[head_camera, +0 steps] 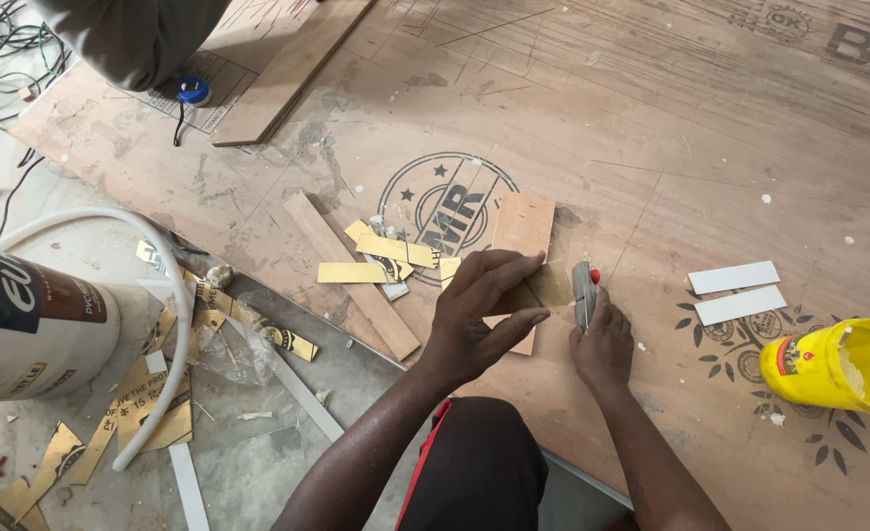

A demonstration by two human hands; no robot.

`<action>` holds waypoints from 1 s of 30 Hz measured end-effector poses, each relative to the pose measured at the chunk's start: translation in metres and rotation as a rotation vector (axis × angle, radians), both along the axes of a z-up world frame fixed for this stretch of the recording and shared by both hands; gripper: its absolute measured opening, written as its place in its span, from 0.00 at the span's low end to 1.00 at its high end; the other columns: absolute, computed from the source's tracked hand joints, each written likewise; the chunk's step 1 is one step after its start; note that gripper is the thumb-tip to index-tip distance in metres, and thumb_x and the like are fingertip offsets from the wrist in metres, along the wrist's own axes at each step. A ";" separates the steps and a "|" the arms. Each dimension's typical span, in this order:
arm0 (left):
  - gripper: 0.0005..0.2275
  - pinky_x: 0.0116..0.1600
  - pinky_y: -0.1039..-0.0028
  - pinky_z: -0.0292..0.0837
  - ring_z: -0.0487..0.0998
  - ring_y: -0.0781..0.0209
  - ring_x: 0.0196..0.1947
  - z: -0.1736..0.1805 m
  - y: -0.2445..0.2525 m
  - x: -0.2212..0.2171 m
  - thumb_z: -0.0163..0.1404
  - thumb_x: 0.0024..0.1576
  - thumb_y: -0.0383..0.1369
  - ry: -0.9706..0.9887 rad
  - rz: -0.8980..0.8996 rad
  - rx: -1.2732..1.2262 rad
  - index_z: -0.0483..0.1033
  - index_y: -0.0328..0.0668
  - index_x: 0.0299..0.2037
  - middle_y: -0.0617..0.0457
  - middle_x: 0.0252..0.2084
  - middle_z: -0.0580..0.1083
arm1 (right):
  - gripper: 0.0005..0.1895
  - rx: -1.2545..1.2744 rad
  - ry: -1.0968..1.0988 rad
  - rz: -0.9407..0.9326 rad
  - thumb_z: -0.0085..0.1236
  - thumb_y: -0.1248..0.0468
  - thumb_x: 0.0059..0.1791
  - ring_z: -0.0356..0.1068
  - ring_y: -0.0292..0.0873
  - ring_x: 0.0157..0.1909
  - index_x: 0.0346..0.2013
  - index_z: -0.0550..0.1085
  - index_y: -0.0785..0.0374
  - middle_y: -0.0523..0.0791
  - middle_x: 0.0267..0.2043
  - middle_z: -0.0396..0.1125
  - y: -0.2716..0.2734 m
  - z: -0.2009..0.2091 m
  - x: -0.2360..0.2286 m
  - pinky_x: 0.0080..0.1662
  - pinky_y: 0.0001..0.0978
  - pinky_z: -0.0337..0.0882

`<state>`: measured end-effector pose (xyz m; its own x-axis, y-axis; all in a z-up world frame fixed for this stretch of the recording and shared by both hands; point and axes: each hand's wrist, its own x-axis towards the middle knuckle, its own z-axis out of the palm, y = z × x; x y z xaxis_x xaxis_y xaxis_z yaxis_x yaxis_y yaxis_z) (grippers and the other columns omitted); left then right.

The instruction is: The person sands small wooden pieces using a hand plane on a large wooden work surface. They repeatedly smooth the edges and surfaces of the wood, occasionally inspecting the pieces by hand. The person also handles a larger wooden frame structure, fitting the sanded pieces into it.

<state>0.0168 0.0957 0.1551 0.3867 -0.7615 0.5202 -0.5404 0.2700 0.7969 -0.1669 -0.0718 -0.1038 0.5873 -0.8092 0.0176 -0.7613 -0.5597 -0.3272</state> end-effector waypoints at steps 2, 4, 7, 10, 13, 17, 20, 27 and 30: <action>0.25 0.56 0.72 0.79 0.77 0.59 0.55 -0.002 -0.001 -0.001 0.64 0.57 0.30 -0.024 0.029 -0.016 0.72 0.40 0.64 0.48 0.56 0.72 | 0.45 0.005 -0.002 -0.008 0.58 0.60 0.46 0.60 0.61 0.65 0.75 0.50 0.64 0.59 0.64 0.59 0.001 0.000 0.000 0.64 0.54 0.62; 0.25 0.56 0.72 0.79 0.77 0.59 0.54 -0.004 -0.002 -0.001 0.65 0.56 0.30 -0.037 0.050 -0.031 0.72 0.40 0.64 0.48 0.55 0.73 | 0.45 0.005 -0.004 -0.012 0.58 0.60 0.46 0.59 0.60 0.66 0.75 0.50 0.63 0.58 0.65 0.59 0.001 0.000 0.000 0.64 0.53 0.62; 0.25 0.55 0.71 0.78 0.77 0.58 0.53 -0.007 -0.005 -0.002 0.65 0.56 0.30 -0.051 0.071 -0.051 0.72 0.39 0.64 0.48 0.56 0.73 | 0.45 -0.008 -0.008 -0.010 0.58 0.60 0.46 0.59 0.61 0.66 0.75 0.50 0.63 0.58 0.65 0.59 0.001 -0.001 0.000 0.64 0.53 0.62; 0.25 0.53 0.70 0.77 0.77 0.58 0.52 -0.009 -0.007 -0.002 0.66 0.55 0.31 -0.093 0.109 -0.038 0.73 0.39 0.63 0.49 0.54 0.74 | 0.45 -0.008 -0.015 -0.008 0.58 0.60 0.46 0.59 0.61 0.66 0.75 0.50 0.63 0.58 0.64 0.59 0.002 -0.001 -0.001 0.64 0.53 0.62; 0.24 0.52 0.69 0.76 0.77 0.57 0.51 -0.010 -0.010 -0.003 0.66 0.55 0.31 -0.148 0.160 0.007 0.74 0.40 0.62 0.50 0.53 0.74 | 0.46 0.006 -0.018 -0.012 0.58 0.60 0.46 0.59 0.61 0.65 0.75 0.50 0.64 0.59 0.64 0.59 0.001 -0.001 0.000 0.64 0.54 0.62; 0.22 0.50 0.67 0.75 0.77 0.57 0.48 -0.020 -0.012 0.001 0.64 0.56 0.30 0.049 0.088 0.140 0.74 0.37 0.60 0.48 0.48 0.75 | 0.45 0.007 -0.023 -0.007 0.58 0.60 0.46 0.59 0.61 0.65 0.75 0.51 0.65 0.59 0.64 0.59 0.001 0.000 -0.001 0.64 0.54 0.62; 0.19 0.47 0.67 0.78 0.78 0.58 0.44 -0.040 -0.029 0.010 0.59 0.57 0.29 0.829 -0.057 0.188 0.69 0.34 0.57 0.46 0.44 0.75 | 0.45 0.005 -0.028 -0.011 0.58 0.60 0.46 0.59 0.62 0.65 0.75 0.51 0.64 0.59 0.64 0.59 0.002 0.000 -0.001 0.64 0.55 0.62; 0.13 0.48 0.60 0.82 0.81 0.45 0.43 -0.061 -0.062 0.026 0.46 0.63 0.25 1.438 -0.044 -0.023 0.62 0.24 0.54 0.34 0.43 0.75 | 0.45 0.000 -0.028 -0.014 0.59 0.61 0.46 0.58 0.61 0.66 0.75 0.51 0.63 0.58 0.65 0.59 0.004 0.001 -0.001 0.65 0.54 0.62; 0.13 0.58 0.57 0.78 0.80 0.42 0.54 -0.055 -0.069 0.023 0.44 0.63 0.21 1.431 0.005 -0.105 0.59 0.21 0.55 0.34 0.50 0.71 | 0.47 0.010 -0.012 0.001 0.61 0.61 0.46 0.57 0.62 0.66 0.75 0.50 0.65 0.60 0.65 0.57 0.001 0.000 0.000 0.63 0.54 0.61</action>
